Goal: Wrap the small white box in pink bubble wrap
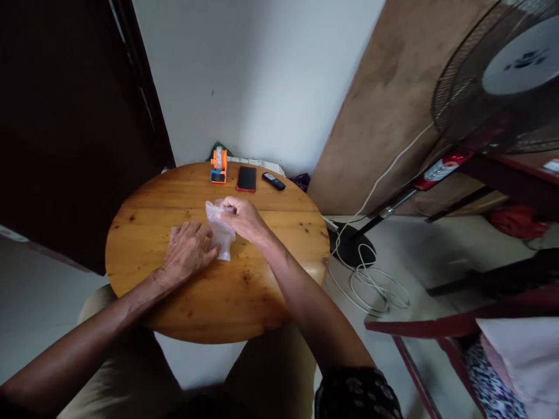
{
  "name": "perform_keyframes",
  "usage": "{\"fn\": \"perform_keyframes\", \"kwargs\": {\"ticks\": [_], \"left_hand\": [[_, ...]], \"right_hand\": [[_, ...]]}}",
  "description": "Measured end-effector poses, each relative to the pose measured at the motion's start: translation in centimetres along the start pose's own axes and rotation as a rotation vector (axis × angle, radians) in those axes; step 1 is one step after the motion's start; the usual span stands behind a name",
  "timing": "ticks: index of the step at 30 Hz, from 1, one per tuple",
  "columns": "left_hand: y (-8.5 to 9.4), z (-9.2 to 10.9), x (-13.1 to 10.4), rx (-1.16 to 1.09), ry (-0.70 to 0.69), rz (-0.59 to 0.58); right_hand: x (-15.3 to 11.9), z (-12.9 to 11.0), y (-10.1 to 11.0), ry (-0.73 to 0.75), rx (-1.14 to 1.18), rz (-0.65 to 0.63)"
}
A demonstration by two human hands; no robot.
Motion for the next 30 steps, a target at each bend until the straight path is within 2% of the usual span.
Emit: {"fn": "perform_keyframes", "kwargs": {"ticks": [5,8,10,13,15,18,22,24,27,30], "left_hand": [[0.1,-1.4,-0.4,0.004,0.155,0.004],[0.2,-1.6,-0.7,-0.044,0.214,0.018],[-0.1,-1.7,-0.8,-0.083,0.228,0.025],[-1.2,-1.6,-0.7,-0.21,0.131,0.017],[-2.2,-1.5,-0.6,-0.374,-0.008,-0.058],[-2.3,-2.6,-1.1,-0.574,-0.126,-0.107],[-2.1,-3.2,-1.8,-0.511,-0.207,-0.19],[-2.3,-2.6,-1.7,-0.491,-0.264,-0.169],[-2.9,-1.4,-1.1,-0.58,-0.346,-0.092],[-3.1,-1.2,-0.2,-0.729,-0.291,-0.056]], "right_hand": [[-2.9,-1.2,-1.3,0.061,-0.115,-0.023],[-5.5,-0.9,-2.4,0.093,-0.23,-0.014],[-7.4,-0.6,-3.0,0.166,-0.301,0.03],[-9.8,-0.2,-3.7,0.314,-0.368,0.118],[-10.7,0.2,-4.2,0.38,-0.409,0.141],[-11.0,0.5,-4.8,0.438,-0.452,0.143],[-11.1,0.6,-5.0,0.48,-0.463,0.143],[-11.2,0.7,-5.1,0.486,-0.472,0.143],[-11.4,0.9,-5.0,0.472,-0.46,0.142],[-10.7,0.7,-4.3,0.427,-0.376,0.116]]}}
Point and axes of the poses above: each hand's wrist, its own x-axis towards the middle knuckle, its own y-axis out of the back of the hand, z = x × y, the point moved 8 cm from there along x, towards the middle knuckle, and after that the axes turned 6 degrees about x, right-handed, at the moved point
